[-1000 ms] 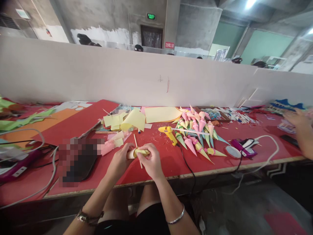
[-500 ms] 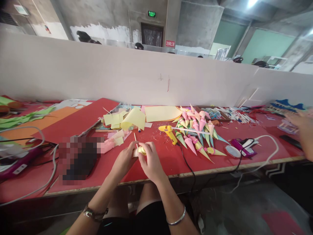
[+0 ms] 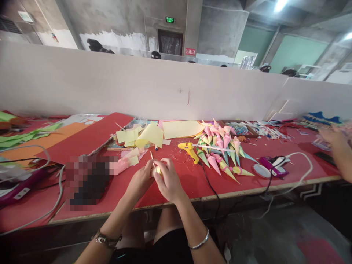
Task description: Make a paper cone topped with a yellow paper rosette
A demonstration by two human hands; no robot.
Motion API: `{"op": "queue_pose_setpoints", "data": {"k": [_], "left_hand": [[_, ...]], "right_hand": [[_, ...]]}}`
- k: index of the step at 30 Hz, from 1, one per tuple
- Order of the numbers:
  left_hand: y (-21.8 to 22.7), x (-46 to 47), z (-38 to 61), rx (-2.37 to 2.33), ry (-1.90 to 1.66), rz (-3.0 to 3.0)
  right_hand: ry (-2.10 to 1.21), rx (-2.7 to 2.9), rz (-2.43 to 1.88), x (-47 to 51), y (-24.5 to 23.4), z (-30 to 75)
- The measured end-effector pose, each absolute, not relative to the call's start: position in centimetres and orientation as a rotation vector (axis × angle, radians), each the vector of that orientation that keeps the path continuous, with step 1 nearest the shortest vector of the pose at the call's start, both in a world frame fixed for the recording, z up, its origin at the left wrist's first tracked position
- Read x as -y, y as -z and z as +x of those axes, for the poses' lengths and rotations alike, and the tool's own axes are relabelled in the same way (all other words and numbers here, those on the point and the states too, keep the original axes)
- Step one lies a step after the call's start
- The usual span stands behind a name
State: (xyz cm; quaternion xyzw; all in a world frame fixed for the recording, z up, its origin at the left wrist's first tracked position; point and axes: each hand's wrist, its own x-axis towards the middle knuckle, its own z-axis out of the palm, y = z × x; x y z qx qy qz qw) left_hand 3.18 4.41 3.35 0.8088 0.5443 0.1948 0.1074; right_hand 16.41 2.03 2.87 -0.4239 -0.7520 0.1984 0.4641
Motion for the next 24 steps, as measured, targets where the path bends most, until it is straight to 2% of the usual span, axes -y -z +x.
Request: {"op": "queue_pose_setpoints", "data": {"k": [5,15,24], "left_hand": [[-3.4,-4.5,3.1,-1.544,-0.679,2.297],[-2.0,-5.0,3.0,-1.102,-1.081,1.821],[-1.0,-4.4,4.2,-0.954,-1.186,1.664]], "right_hand": [[-0.525,1.870,-1.019,-2.2,-3.2,16.5],[-0.736,1.639,-0.894,-2.0,-2.9,15.6],[-0.736,1.462,-1.042,-2.7,-1.6,14.1]]}}
